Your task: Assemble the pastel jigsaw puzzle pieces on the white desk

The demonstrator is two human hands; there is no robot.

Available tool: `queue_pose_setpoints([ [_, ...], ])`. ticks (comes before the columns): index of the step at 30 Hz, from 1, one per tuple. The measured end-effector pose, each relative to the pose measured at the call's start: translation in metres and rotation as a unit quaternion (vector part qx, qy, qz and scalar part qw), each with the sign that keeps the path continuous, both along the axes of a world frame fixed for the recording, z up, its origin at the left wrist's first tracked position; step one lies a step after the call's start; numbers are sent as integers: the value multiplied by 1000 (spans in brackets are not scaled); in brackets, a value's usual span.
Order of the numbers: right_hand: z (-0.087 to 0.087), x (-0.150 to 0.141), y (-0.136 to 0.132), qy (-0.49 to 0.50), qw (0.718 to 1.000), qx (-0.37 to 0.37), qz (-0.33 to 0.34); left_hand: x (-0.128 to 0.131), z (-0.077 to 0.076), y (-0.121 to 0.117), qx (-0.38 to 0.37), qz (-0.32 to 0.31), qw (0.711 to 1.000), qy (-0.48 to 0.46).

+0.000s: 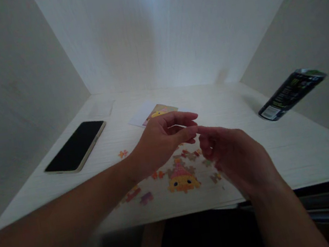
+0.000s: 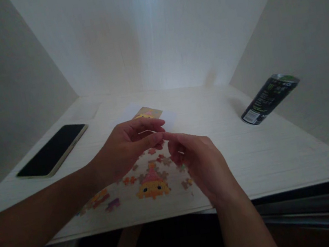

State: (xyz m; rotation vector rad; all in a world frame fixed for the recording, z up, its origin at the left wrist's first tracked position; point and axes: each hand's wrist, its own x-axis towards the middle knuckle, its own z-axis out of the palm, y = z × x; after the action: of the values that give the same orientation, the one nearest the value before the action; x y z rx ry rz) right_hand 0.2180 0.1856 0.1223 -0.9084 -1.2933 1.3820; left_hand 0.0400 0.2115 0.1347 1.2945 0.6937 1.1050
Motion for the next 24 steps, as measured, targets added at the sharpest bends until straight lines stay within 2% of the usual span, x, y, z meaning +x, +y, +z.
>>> queue_pose_setpoints([
  [3,4,-2,3,163,975,-147,40,2,1,-3,50,8,998,30],
  [6,4,-2,3,212,957,-191,58,3,-1,-5,59,8,998,33],
  [16,-3,-6,2,267,940,-200,71,4,3,-8,52,-5,999,13],
  [24,-3,-7,2,273,939,-193,74,4,2,-9,68,-2,997,28],
])
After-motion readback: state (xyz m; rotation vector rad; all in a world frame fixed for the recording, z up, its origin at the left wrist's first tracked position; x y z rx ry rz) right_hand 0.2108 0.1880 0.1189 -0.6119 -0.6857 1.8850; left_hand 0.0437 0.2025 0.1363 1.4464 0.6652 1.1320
